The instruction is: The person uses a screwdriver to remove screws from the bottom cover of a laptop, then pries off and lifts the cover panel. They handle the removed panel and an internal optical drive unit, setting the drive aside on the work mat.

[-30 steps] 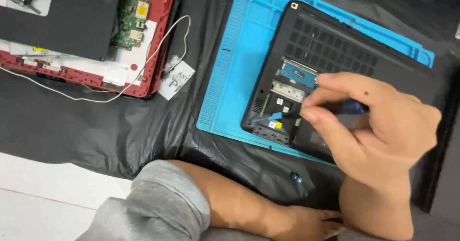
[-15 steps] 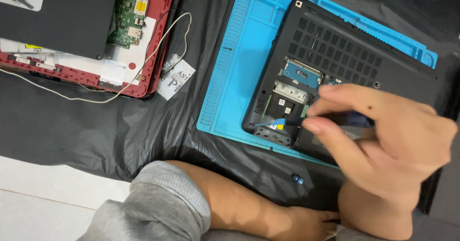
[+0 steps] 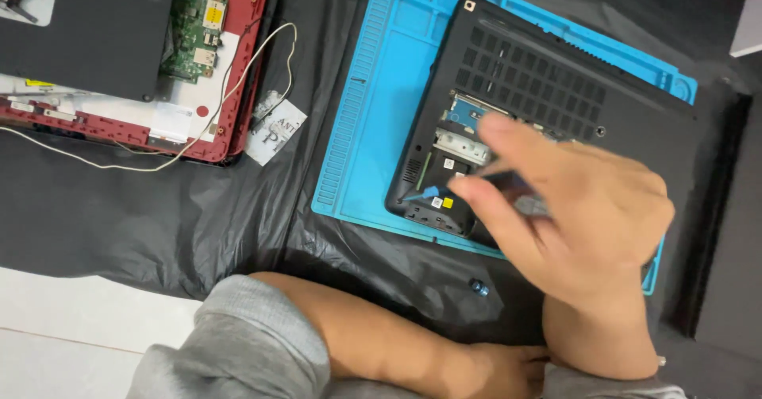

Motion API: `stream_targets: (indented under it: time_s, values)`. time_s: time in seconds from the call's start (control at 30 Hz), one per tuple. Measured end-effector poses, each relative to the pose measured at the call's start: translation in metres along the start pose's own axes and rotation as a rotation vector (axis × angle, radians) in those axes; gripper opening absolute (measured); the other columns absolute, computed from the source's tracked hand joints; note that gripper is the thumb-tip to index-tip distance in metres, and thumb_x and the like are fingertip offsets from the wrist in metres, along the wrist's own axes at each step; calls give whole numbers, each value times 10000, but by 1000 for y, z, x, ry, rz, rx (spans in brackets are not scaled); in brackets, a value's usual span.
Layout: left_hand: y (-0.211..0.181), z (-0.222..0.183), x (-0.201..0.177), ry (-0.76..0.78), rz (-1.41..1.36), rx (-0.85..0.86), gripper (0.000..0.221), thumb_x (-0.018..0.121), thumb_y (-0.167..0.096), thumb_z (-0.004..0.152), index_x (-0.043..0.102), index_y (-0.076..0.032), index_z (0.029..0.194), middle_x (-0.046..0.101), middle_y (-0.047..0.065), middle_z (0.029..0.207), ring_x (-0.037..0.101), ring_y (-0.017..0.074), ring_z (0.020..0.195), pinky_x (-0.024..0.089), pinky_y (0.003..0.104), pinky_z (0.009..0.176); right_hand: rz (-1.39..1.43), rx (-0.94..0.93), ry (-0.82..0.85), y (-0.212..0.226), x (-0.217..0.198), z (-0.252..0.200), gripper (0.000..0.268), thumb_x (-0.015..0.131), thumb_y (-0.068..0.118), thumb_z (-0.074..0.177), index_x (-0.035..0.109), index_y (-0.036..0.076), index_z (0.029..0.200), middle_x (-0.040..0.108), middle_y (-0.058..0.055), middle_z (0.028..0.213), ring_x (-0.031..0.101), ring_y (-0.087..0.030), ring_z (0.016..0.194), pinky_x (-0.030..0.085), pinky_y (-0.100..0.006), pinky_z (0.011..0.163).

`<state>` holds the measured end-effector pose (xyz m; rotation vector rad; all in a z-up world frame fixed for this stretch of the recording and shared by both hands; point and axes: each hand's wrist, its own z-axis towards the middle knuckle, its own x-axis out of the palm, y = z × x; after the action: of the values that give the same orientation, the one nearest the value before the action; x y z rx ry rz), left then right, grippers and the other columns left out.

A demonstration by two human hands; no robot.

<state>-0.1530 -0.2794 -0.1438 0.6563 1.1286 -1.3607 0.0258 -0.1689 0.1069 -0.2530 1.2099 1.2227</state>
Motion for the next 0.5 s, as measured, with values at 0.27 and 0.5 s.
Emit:
stream_targets:
  time_s: [0.27,0.5]
  values:
    - [13,-58,-55,-359,-420,24,296,526,-209,908,664,-9,1077,689,168,1138,638,335,1182,455,441,1158,184,-53,19,3,-16,7,317,683,-31,951,619,-41,1262,751,-124,1033,785,-239,915,608,-278,800]
    - [80,-164,-293,-45,-701,-594,148,639,-208,735,677,-73,686,673,145,692,666,371,671,510,486,602,120,-123,-54,1,-18,15,379,703,-42,874,619,-28,1243,730,-160,1033,755,-254,914,593,-320,808]
